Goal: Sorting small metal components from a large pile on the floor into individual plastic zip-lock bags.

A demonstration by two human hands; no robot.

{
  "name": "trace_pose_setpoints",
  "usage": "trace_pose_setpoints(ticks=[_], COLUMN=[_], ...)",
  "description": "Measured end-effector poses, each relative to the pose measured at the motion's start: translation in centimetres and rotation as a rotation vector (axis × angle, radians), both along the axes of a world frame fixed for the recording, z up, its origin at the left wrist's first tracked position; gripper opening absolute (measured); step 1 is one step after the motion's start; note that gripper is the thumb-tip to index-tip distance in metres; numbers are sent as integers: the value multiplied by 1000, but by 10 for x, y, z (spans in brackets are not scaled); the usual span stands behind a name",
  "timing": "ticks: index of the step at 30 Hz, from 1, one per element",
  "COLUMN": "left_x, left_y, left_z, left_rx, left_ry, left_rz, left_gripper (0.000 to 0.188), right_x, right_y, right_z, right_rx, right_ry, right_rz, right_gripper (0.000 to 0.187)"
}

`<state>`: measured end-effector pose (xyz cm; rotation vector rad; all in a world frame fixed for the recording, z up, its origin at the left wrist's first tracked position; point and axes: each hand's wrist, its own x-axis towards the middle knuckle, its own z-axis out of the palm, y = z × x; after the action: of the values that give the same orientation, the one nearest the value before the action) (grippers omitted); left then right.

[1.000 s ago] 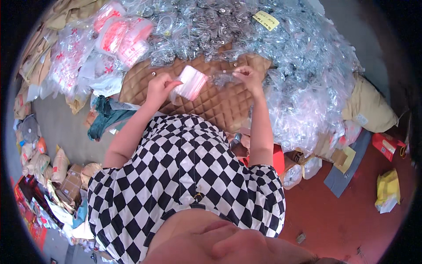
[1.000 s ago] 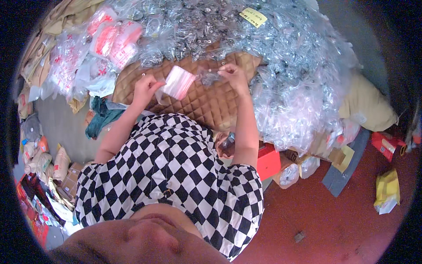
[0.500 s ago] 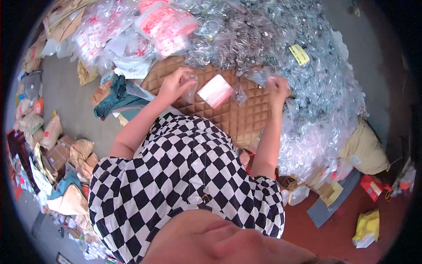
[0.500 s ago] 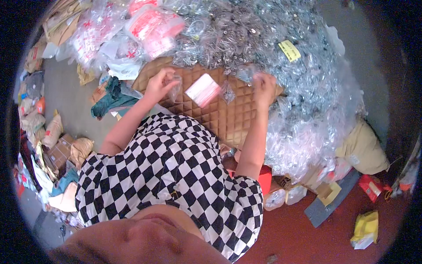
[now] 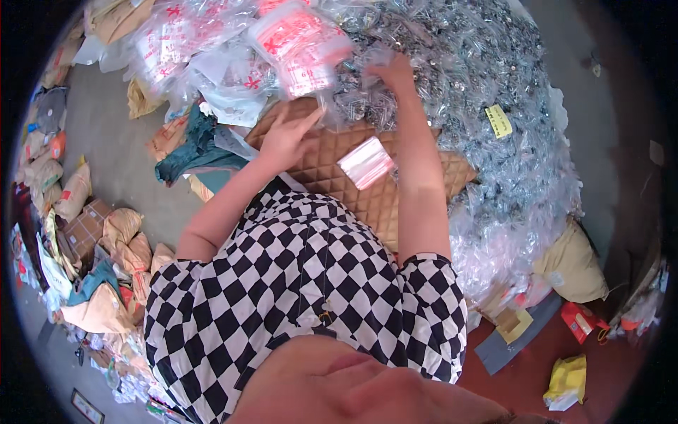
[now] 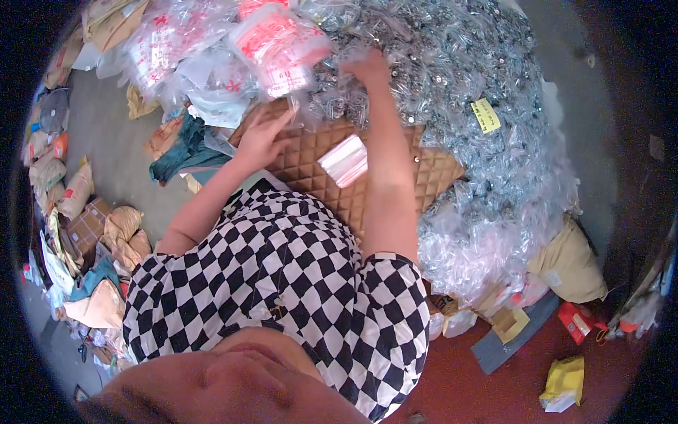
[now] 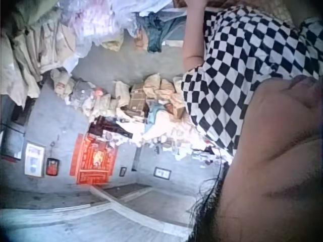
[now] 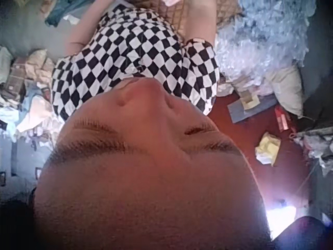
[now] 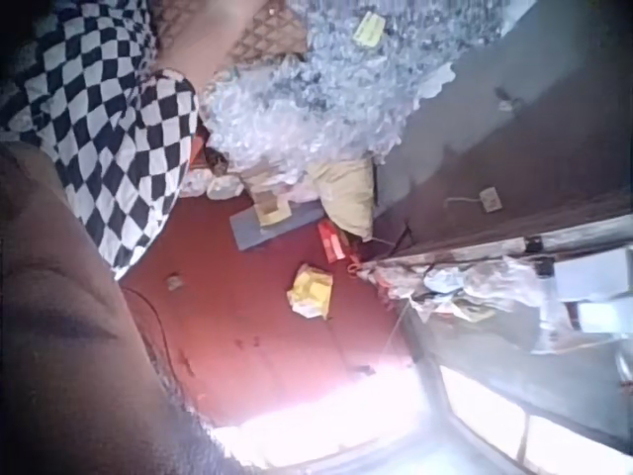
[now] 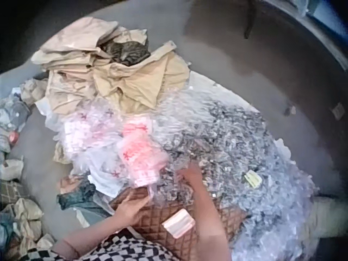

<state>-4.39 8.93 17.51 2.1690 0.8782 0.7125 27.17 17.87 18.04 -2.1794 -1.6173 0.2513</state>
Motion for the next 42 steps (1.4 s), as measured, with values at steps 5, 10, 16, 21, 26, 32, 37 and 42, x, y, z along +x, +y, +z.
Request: trace_pose_setpoints(ticks=[5, 10, 16, 21, 26, 32, 37, 42], left_x=[-10, 11, 50, 63, 71, 73, 70, 78], left_y=[1, 13, 12, -4, -1, 1, -1, -14], left_z=[-17, -34, -7, -2, -2, -1, 6, 14], left_rx=[-203, -31, 59, 91, 56, 107, 163, 114], left_ry=[79, -145, -361, -293, -242, -255, -143, -274], left_rz=[43, -14, -282, -584, -634, -708, -660, -625], left_gripper=[48, 17, 14, 17, 15, 14, 13, 13], right_x=[3, -27, -78, -71, -42, -68, -79, -99], right_y=[-13, -99, -164, -193, -227, -236, -232, -228], right_z=[14, 47, 96, 104, 89, 104, 104, 102], right_rx=[29, 82, -203, -207, -92, -1, 48, -22], right_ry=[-69, 794, 96, 0, 474, -5, -235, -30], right_rz=[36, -106, 94, 180, -102, -221, -189, 21], right_gripper=[68, 44, 24, 30, 26, 25, 28, 26])
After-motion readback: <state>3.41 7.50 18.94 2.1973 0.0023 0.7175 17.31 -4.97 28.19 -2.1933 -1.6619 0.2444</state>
